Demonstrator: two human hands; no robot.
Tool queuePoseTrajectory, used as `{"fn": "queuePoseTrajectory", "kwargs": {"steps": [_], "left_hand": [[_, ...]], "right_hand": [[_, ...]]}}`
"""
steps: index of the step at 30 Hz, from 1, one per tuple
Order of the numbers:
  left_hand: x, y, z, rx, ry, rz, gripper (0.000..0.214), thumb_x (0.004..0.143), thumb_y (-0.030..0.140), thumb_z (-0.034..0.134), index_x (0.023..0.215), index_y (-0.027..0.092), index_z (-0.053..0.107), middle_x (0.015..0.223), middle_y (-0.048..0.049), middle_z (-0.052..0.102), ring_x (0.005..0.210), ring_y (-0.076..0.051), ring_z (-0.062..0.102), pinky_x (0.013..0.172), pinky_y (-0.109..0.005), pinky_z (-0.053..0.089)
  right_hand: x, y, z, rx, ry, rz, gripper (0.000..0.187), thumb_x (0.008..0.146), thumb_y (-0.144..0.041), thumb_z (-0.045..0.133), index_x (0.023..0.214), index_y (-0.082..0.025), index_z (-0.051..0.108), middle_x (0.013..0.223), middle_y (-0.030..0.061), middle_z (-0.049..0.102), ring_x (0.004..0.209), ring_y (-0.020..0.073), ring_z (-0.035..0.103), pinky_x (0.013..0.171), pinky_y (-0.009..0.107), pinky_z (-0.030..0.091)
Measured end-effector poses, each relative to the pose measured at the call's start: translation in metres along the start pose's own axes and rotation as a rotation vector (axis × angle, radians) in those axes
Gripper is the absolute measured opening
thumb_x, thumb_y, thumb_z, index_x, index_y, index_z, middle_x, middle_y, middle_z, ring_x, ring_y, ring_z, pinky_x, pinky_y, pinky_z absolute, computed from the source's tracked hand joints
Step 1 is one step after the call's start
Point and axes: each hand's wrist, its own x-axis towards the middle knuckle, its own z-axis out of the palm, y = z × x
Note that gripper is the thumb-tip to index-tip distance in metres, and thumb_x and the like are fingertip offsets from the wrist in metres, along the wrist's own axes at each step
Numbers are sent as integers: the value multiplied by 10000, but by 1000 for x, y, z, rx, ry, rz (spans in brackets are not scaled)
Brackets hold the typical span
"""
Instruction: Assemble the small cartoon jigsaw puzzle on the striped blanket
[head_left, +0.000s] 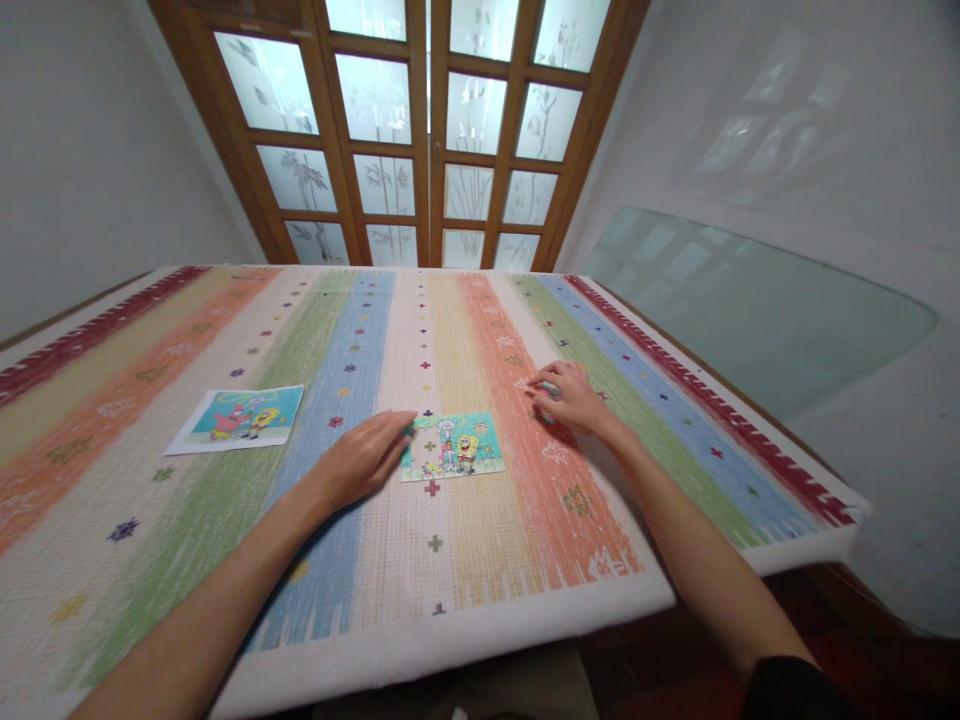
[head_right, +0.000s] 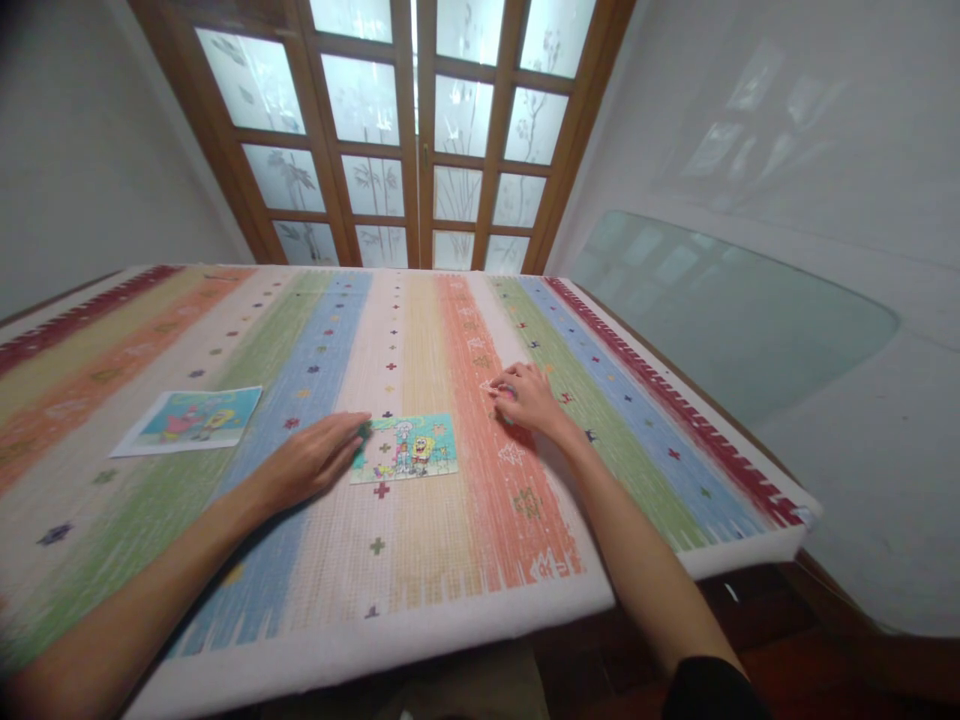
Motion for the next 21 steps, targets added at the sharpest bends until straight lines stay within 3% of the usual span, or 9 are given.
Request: {"fn": "queuePoseTrajectory", "kwargs": {"steps": [5, 9, 14, 21], "left_hand": [[3, 11, -8, -28, -58, -27, 406, 1054, 371, 419, 1392, 155, 482, 1330, -186, 666, 1229, -307, 655, 1037, -510, 565], [1, 10, -8, -9, -116, -62, 533, 1023, 447, 459, 1456, 138, 438, 1422, -218, 608, 1319, -351, 595, 1099, -555, 509], [-1, 9, -7, -15, -167, -86, 573, 999, 465, 480, 1488, 172, 424, 1460, -187, 590, 1342, -349, 576, 1146, -563, 466], [-4, 5, -4, -23, -138, -68, 612, 969, 489, 530, 1503, 212, 421, 1466, -176, 588, 1337, -371, 576, 1122, -594, 483]], "right_hand": [[-5, 24, -15, -78, -108, 161, 275, 786, -249, 688, 1039, -231, 793, 1116, 129, 696, 1085, 329, 587, 917, 456, 445], [-8, 30, -20, -52, -161, 176, 319, 807, -329, 703, 1105, -244, 778, 1176, 133, 683, 1126, 339, 585, 945, 477, 453], [-8, 31, -21, -72, -212, 158, 292, 833, -367, 688, 1079, -247, 792, 1133, 138, 676, 1079, 326, 596, 939, 472, 463], [-9, 37, -5, -94, -97, 132, 344, 906, -423, 634, 1155, -226, 767, 1087, 143, 692, 1067, 323, 607, 919, 454, 480]]}}
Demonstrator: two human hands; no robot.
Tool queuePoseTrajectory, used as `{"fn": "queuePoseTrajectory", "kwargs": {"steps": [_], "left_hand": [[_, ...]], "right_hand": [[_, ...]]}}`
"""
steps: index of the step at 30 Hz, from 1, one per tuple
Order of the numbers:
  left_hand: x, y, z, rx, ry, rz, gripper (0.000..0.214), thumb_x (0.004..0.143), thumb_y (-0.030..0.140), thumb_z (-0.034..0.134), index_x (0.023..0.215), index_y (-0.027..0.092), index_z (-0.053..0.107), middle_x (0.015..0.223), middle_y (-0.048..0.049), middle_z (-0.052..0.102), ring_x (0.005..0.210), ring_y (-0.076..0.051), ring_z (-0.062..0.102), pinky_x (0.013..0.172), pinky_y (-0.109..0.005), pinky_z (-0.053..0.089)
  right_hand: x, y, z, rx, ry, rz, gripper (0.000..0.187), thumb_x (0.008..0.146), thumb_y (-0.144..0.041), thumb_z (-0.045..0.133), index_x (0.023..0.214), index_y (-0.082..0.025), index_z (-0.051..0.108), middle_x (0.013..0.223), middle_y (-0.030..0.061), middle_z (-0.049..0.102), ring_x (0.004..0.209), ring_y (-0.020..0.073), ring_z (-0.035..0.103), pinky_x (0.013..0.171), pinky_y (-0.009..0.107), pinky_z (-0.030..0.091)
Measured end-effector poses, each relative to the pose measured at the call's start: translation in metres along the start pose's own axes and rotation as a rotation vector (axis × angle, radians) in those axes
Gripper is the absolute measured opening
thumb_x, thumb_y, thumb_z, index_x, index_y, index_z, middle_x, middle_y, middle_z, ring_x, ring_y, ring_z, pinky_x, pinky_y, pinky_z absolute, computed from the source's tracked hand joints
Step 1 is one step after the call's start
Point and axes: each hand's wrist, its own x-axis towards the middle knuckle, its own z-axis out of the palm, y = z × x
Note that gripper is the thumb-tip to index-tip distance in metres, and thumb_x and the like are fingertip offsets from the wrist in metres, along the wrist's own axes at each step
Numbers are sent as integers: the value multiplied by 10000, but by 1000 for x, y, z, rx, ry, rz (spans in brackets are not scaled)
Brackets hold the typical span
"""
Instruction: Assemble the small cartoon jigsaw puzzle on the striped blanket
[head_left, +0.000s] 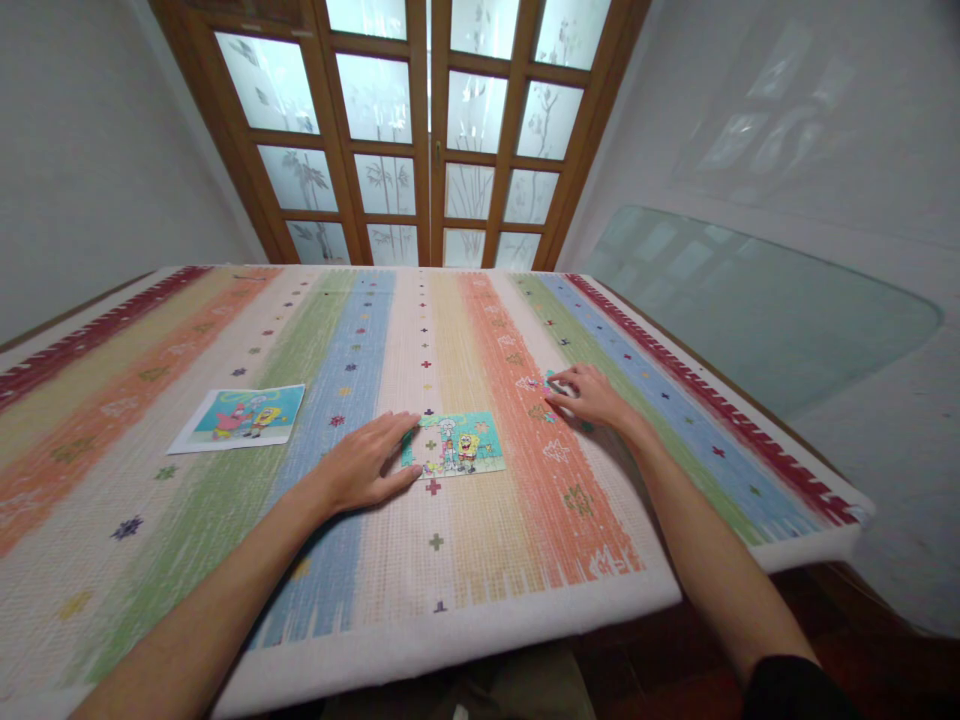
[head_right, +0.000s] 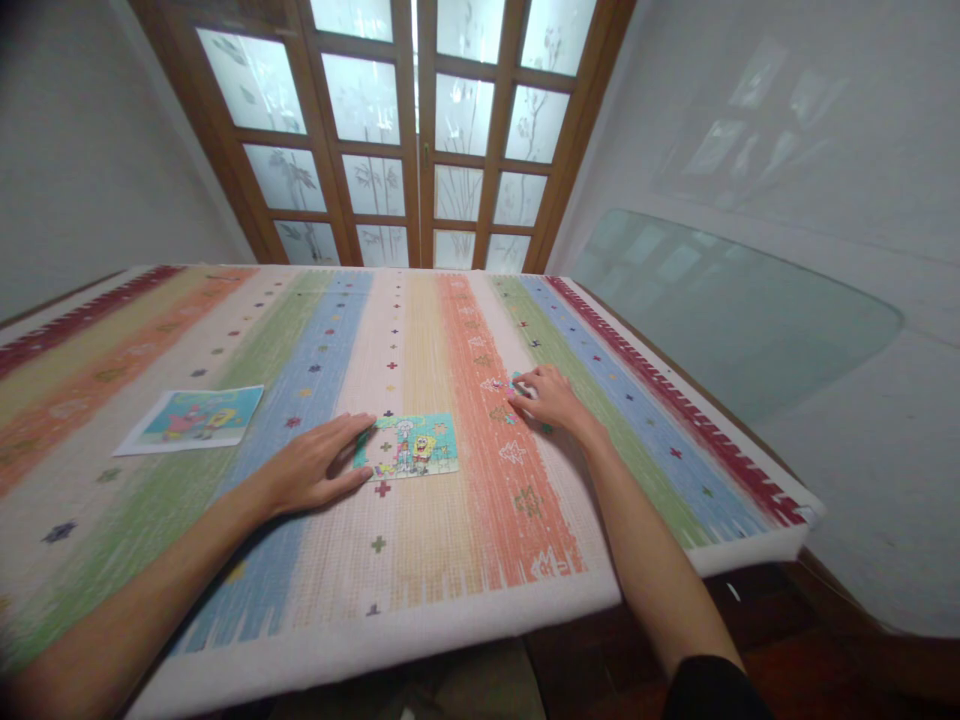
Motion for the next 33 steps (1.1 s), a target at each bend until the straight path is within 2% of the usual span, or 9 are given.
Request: {"fn": "queuePoseTrajectory", "kwargs": {"steps": [5, 10, 13, 16, 19, 22, 26, 33], "left_hand": [[0, -1, 1, -14, 23, 13, 629, 945, 483, 570, 1502, 227, 426, 1455, -175, 598, 1325, -384, 583, 1099, -603, 501], [1, 2, -2, -10, 8, 21, 604, 957, 474, 554, 1488, 220, 420, 1447, -179, 597, 1332, -374, 574, 1109, -595, 492], [3, 4, -4, -16, 6, 34, 588, 964, 480, 539, 1456, 177, 435, 1422, -206, 598, 1324, -375, 569, 1106, -585, 494], [5, 7, -6, -28, 6, 39, 554, 968, 470, 536, 1432, 182, 446, 1386, -192, 614, 1304, -355, 576, 1102, -560, 499], [6, 9, -9, -40, 3, 48, 522, 977, 452, 525, 1424, 196, 445, 1355, -175, 626, 1273, -340, 591, 1088, -547, 507], [6, 10, -10, -45, 2, 54, 518, 979, 450, 525, 1423, 198, 439, 1352, -177, 627, 1258, -340, 596, 1077, -550, 512], [7, 9, -10, -37, -8, 54, 518, 985, 458, 520, 1424, 198, 433, 1357, -186, 622, 1257, -342, 598, 1073, -553, 514], [7, 9, -10, -57, 8, 50, 520, 965, 447, 543, 1419, 202, 475, 1351, -166, 641, 1245, -345, 607, 1066, -551, 522]], "right_hand": [[1, -1, 7, 29, 38, -7, 314, 909, -398, 632, 1115, -205, 771, 1106, 149, 682, 1095, 328, 613, 935, 453, 484], [2, 11, -5, 70, 22, -7, 265, 875, -324, 635, 1083, -223, 764, 1123, 143, 678, 1067, 318, 619, 957, 458, 485], [0, 24, -16, 36, 33, 56, 262, 847, -241, 607, 1055, -219, 764, 1080, 134, 687, 1021, 299, 624, 952, 432, 487], [-3, 36, -25, 2, -29, 144, 280, 786, -138, 577, 979, -194, 772, 1007, 120, 709, 955, 267, 634, 920, 381, 491], [-6, 43, -29, 4, -86, 189, 289, 726, -74, 558, 887, -183, 771, 927, 95, 729, 850, 224, 649, 824, 317, 507], [-7, 44, -31, 44, -129, 204, 226, 721, -94, 577, 813, -198, 756, 875, 73, 740, 794, 212, 657, 753, 293, 513], [-7, 44, -34, 124, -165, 201, 86, 738, -227, 653, 753, -217, 737, 819, 62, 731, 762, 222, 658, 719, 311, 518], [-5, 44, -34, 160, -168, 184, 99, 699, -283, 708, 764, -212, 731, 822, 58, 724, 761, 214, 650, 716, 312, 511]]}}
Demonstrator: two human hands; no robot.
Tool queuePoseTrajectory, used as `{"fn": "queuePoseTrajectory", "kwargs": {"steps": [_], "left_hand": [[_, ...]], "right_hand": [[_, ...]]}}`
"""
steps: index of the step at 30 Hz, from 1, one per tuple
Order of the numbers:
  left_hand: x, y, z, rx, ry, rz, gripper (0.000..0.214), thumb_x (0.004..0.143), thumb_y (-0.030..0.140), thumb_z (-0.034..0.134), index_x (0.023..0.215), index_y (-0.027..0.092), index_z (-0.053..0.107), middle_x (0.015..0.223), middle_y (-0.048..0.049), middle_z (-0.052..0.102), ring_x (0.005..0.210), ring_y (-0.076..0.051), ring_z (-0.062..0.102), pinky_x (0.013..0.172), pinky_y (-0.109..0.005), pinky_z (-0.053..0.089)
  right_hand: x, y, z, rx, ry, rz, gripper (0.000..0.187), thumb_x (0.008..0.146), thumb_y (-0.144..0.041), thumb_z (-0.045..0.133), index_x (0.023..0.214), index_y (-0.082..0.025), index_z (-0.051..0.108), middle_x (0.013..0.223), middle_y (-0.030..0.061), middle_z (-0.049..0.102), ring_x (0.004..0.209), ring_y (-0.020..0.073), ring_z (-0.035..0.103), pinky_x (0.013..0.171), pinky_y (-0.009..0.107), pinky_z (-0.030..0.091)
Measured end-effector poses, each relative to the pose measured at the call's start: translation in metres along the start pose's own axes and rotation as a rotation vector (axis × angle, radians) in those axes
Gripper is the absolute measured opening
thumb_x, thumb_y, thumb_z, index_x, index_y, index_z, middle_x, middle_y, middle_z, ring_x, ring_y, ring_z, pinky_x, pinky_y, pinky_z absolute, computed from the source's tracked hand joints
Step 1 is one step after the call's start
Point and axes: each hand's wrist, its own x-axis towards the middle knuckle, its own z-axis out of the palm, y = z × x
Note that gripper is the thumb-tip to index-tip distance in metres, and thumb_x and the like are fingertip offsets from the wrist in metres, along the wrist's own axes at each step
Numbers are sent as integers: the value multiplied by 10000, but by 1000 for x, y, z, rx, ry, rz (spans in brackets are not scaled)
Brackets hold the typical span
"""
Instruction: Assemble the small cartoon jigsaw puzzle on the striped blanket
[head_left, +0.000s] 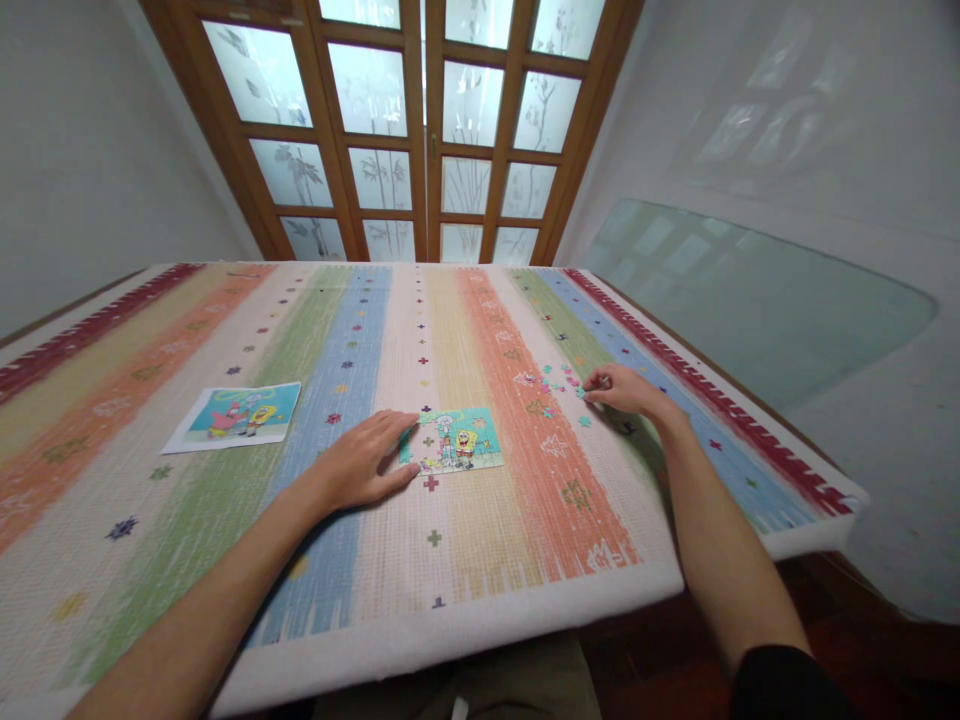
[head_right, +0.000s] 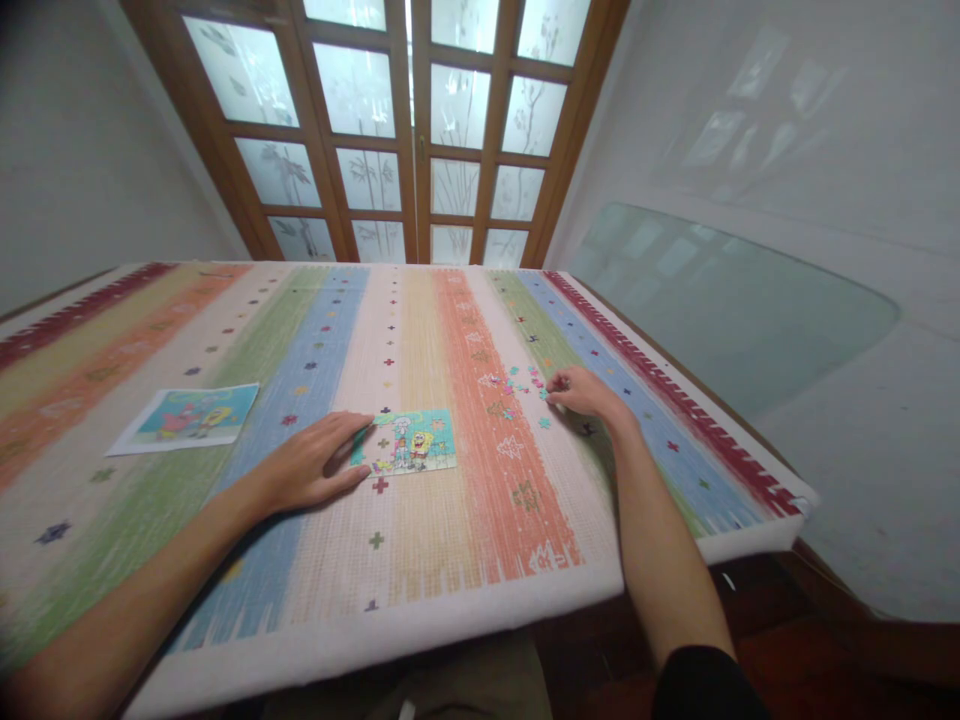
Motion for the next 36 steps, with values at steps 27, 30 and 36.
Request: {"fn": "queuePoseTrajectory", "kwargs": {"steps": [27, 30, 36], "left_hand": [[0, 0, 0, 9, -5, 11, 500, 978, 443, 533, 1407, 193, 473, 1359, -173, 636, 1255, -343, 607, 1071, -546, 522], [1, 1, -1, 19, -3, 19, 497, 986, 451, 525, 1398, 176, 475, 1358, -186, 632, 1254, -342, 608, 1075, -542, 521], [0, 0, 0, 29, -10, 15, 505, 992, 463, 508, 1396, 163, 461, 1340, -195, 631, 1243, -340, 607, 1063, -540, 527]], "right_hand": [[1, -3, 8, 104, -27, -74, 136, 731, -263, 671, 832, -210, 745, 882, 56, 748, 794, 213, 643, 755, 324, 501], [1, -3, 7, 96, -50, -67, 132, 733, -289, 679, 822, -210, 736, 864, 55, 747, 781, 215, 645, 748, 324, 499], [1, -4, 9, 86, -61, -46, 113, 745, -297, 670, 801, -204, 701, 823, 55, 735, 757, 211, 648, 728, 318, 493]]}}
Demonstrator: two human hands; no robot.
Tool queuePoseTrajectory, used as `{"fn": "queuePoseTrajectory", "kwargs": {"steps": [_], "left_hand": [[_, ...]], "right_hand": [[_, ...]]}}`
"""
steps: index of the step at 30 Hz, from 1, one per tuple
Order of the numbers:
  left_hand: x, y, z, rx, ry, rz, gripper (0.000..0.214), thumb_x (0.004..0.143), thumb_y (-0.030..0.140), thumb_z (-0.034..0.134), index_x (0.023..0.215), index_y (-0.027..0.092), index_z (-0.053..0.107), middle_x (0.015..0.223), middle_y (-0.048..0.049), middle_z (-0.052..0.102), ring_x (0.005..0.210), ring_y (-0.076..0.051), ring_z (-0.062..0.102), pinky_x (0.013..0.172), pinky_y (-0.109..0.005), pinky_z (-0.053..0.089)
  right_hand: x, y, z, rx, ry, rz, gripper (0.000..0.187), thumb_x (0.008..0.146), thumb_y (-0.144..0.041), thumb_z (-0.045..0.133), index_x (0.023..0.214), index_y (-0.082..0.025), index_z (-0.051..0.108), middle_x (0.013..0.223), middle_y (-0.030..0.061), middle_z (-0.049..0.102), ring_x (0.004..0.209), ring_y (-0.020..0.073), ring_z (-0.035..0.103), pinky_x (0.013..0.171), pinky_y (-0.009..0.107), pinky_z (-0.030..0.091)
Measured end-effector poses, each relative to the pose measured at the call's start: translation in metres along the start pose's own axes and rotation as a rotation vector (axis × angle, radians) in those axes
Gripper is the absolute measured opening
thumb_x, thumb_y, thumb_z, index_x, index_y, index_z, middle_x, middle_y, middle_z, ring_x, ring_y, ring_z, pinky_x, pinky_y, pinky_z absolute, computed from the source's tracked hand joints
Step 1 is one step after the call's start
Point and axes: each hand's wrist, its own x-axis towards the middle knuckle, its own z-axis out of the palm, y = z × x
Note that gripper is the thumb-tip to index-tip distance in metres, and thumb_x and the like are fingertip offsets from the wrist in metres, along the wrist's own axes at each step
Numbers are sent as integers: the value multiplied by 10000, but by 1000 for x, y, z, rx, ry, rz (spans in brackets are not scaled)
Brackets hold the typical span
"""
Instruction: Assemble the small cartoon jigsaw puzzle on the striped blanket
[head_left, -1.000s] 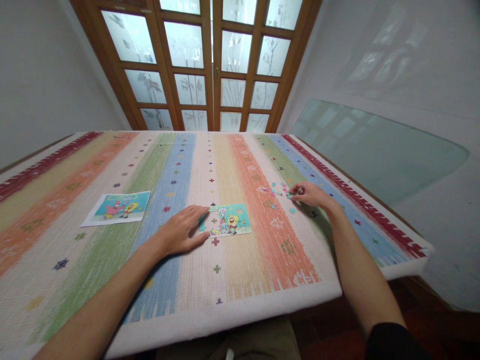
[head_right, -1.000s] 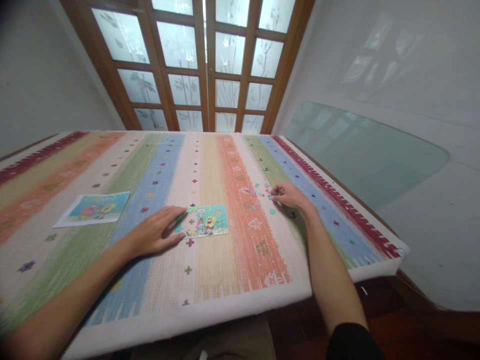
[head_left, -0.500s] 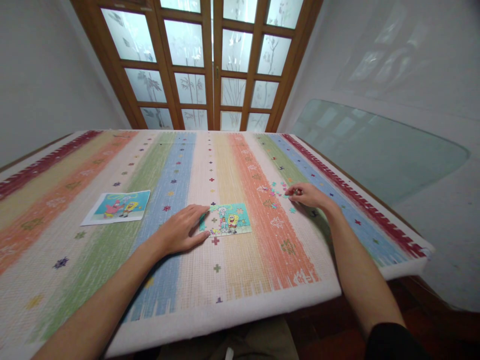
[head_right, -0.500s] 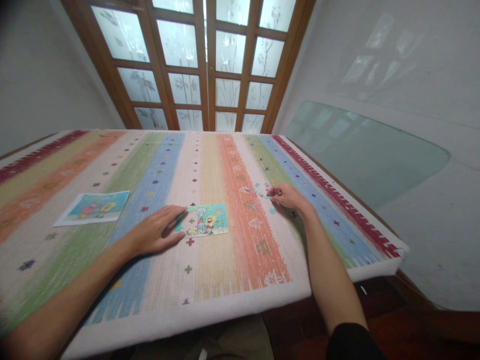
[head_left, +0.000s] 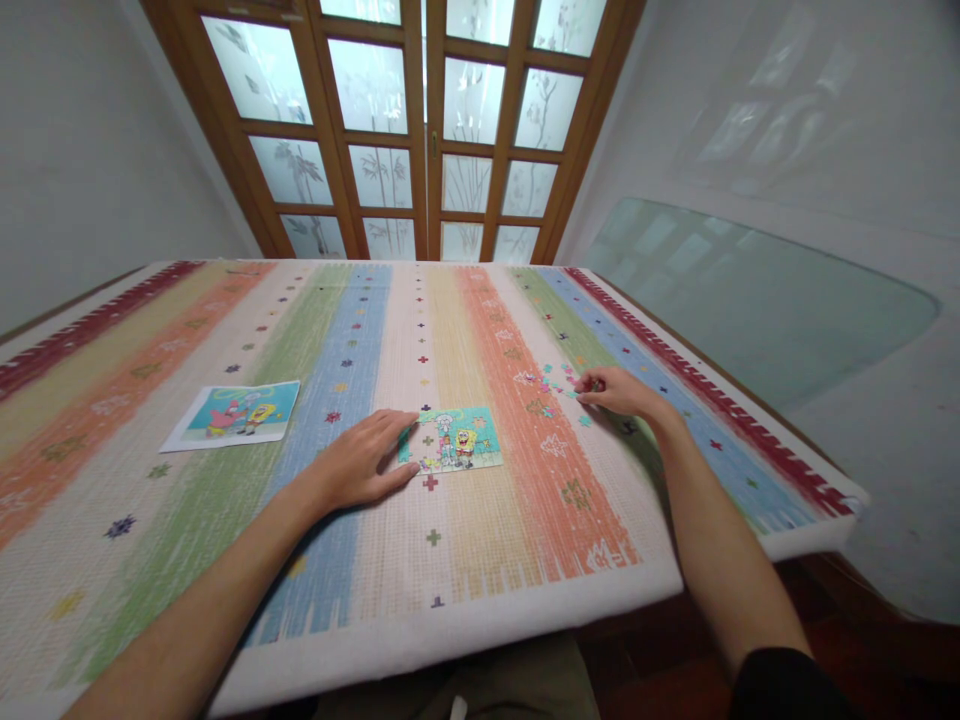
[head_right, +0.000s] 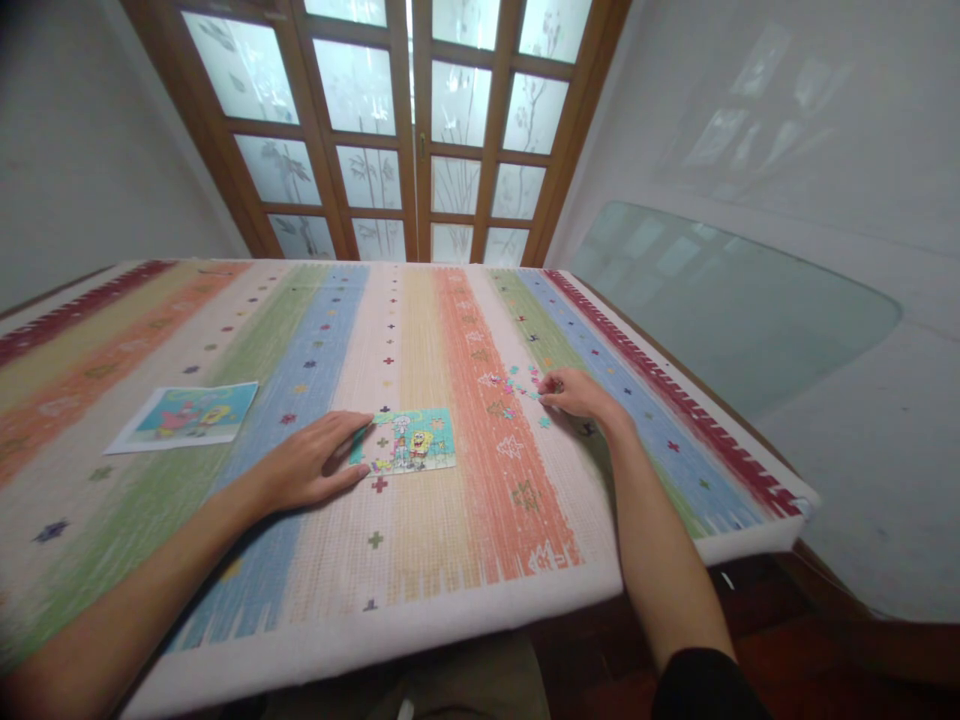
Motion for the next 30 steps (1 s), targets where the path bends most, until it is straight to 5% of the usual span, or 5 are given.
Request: {"fn": "queuePoseTrajectory", "kwargs": {"steps": [20, 30], "left_hand": [[1, 2, -2, -45, -10, -18, 496, 976, 447, 524, 1398, 192, 475, 1358, -167, 628, 1250, -340, 595, 1071, -553, 512], [0, 0, -1, -32, -14, -8, 497, 988, 443, 513, 1408, 185, 451, 1362, -181, 619, 1258, -338, 590, 1064, -554, 517]], "right_hand": [[-1, -6, -1, -17, -56, -75, 151, 768, -216, 633, 879, -200, 735, 897, 65, 740, 792, 207, 634, 741, 307, 485], [-2, -11, 0, 26, -57, -54, 166, 714, -189, 607, 840, -201, 714, 742, 25, 697, 697, 182, 602, 671, 285, 465]]}}
